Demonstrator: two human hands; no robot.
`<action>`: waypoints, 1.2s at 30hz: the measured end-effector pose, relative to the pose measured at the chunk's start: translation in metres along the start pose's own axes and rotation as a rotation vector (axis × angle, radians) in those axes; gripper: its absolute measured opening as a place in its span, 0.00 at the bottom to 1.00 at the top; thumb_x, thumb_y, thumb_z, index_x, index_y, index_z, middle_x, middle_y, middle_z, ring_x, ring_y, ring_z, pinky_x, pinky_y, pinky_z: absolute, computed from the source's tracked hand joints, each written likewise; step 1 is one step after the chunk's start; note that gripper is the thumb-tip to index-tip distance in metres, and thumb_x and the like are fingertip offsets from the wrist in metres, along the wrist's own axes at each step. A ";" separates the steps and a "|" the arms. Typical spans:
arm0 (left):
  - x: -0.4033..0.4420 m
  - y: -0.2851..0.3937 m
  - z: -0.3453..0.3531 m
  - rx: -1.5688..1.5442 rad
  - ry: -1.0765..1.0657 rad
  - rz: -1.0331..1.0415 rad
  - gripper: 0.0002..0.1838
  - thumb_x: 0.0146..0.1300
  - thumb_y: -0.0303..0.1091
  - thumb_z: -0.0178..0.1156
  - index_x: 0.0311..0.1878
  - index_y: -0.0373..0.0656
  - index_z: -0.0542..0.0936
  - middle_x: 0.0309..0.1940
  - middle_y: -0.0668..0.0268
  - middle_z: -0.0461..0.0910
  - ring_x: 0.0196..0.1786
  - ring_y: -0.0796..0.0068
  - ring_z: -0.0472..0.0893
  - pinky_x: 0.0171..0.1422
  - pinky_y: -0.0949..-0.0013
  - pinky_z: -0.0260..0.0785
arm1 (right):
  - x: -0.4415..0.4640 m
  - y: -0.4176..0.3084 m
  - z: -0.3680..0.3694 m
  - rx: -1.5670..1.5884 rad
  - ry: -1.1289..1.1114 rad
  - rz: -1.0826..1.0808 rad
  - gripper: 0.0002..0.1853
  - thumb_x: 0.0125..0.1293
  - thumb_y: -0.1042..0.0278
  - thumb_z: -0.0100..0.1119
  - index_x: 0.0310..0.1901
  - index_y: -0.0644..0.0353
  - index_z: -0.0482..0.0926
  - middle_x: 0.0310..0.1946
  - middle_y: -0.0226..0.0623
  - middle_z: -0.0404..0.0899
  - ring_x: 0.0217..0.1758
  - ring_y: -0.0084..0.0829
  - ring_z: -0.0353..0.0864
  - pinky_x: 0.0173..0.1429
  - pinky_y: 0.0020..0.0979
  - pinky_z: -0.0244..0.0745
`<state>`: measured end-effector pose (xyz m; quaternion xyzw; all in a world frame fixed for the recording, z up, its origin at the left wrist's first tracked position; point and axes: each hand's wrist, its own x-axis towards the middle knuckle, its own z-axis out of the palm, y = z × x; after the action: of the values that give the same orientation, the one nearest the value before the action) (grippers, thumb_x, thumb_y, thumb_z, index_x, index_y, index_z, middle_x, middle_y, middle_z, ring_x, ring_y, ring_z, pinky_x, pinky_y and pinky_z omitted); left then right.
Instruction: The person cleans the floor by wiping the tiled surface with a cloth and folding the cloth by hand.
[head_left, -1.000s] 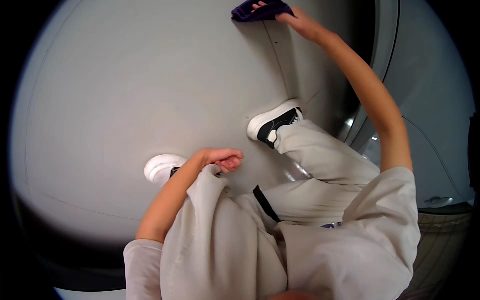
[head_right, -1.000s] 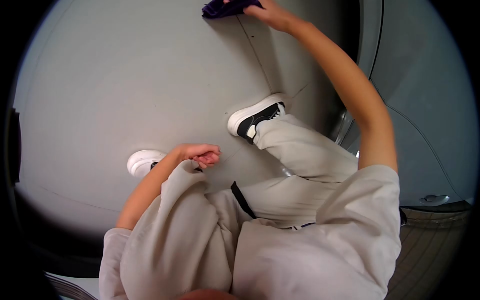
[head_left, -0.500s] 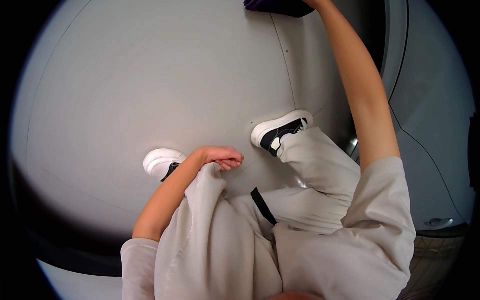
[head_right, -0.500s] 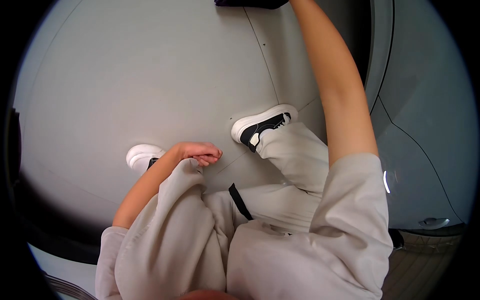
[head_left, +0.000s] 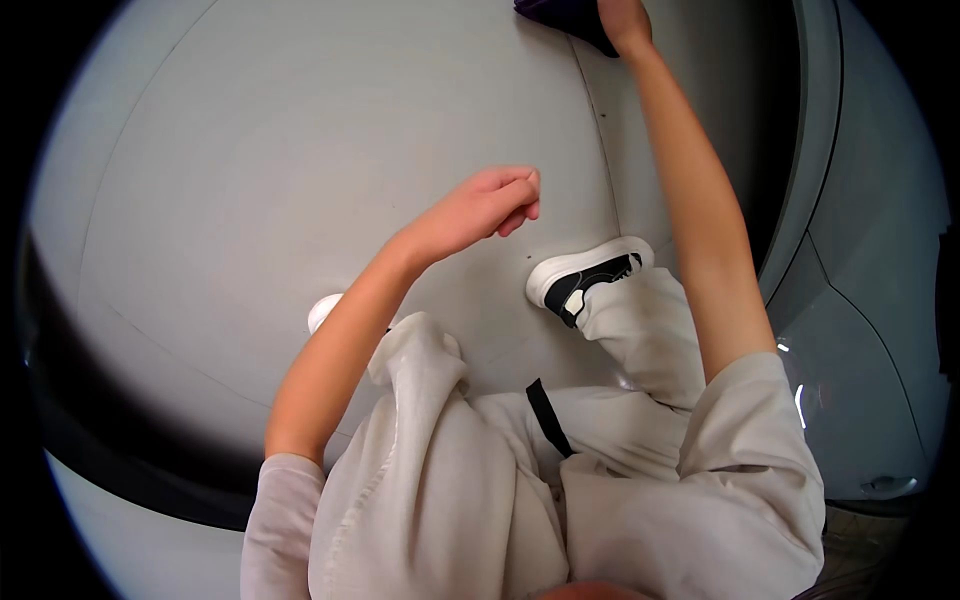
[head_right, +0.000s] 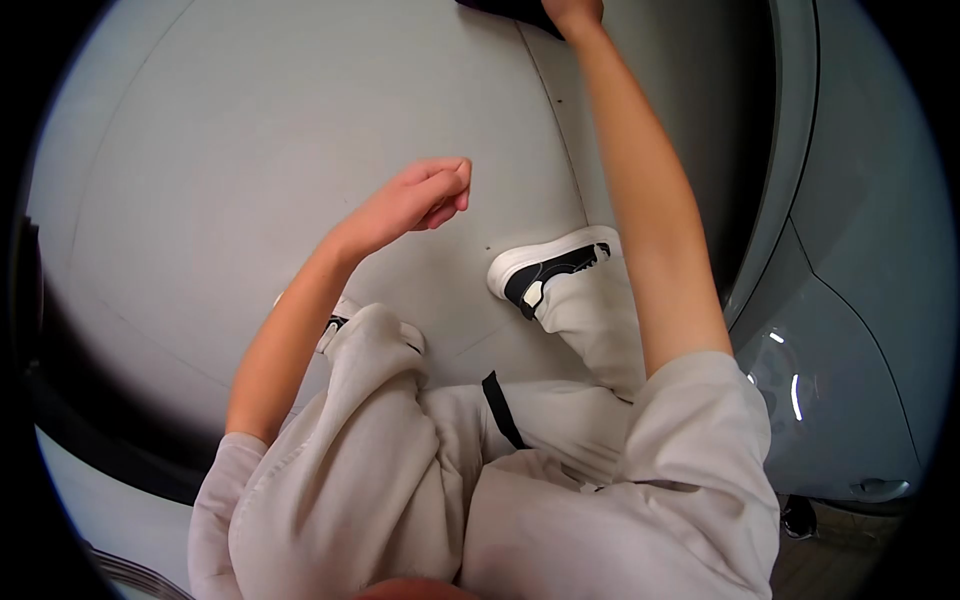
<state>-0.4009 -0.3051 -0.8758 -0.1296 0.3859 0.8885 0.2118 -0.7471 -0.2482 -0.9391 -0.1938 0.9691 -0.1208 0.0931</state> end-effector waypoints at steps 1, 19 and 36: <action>0.001 0.012 0.002 0.007 -0.001 -0.013 0.14 0.72 0.40 0.48 0.30 0.46 0.69 0.19 0.77 0.59 0.23 0.86 0.57 0.28 0.74 0.48 | -0.007 -0.003 0.001 0.009 -0.002 0.012 0.38 0.69 0.40 0.47 0.43 0.79 0.84 0.45 0.74 0.81 0.54 0.67 0.82 0.63 0.51 0.74; -0.061 -0.010 0.004 -0.010 -0.170 -0.357 0.18 0.71 0.40 0.46 0.25 0.44 0.72 0.16 0.73 0.66 0.20 0.84 0.61 0.26 0.72 0.51 | -0.084 0.077 -0.060 -0.339 -0.553 -1.333 0.18 0.43 0.61 0.77 0.35 0.51 0.78 0.34 0.28 0.80 0.47 0.35 0.79 0.55 0.39 0.73; -0.168 -0.144 -0.034 1.323 0.436 0.522 0.07 0.53 0.27 0.63 0.26 0.45 0.74 0.19 0.67 0.73 0.22 0.68 0.75 0.27 0.66 0.68 | 0.056 0.180 -0.136 0.064 -0.179 0.286 0.39 0.67 0.38 0.58 0.59 0.73 0.82 0.55 0.42 0.85 0.59 0.35 0.81 0.67 0.33 0.70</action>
<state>-0.1831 -0.2885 -0.9229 -0.0524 0.8918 0.4461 -0.0540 -0.8921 -0.0822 -0.8655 -0.0611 0.9702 -0.1194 0.2016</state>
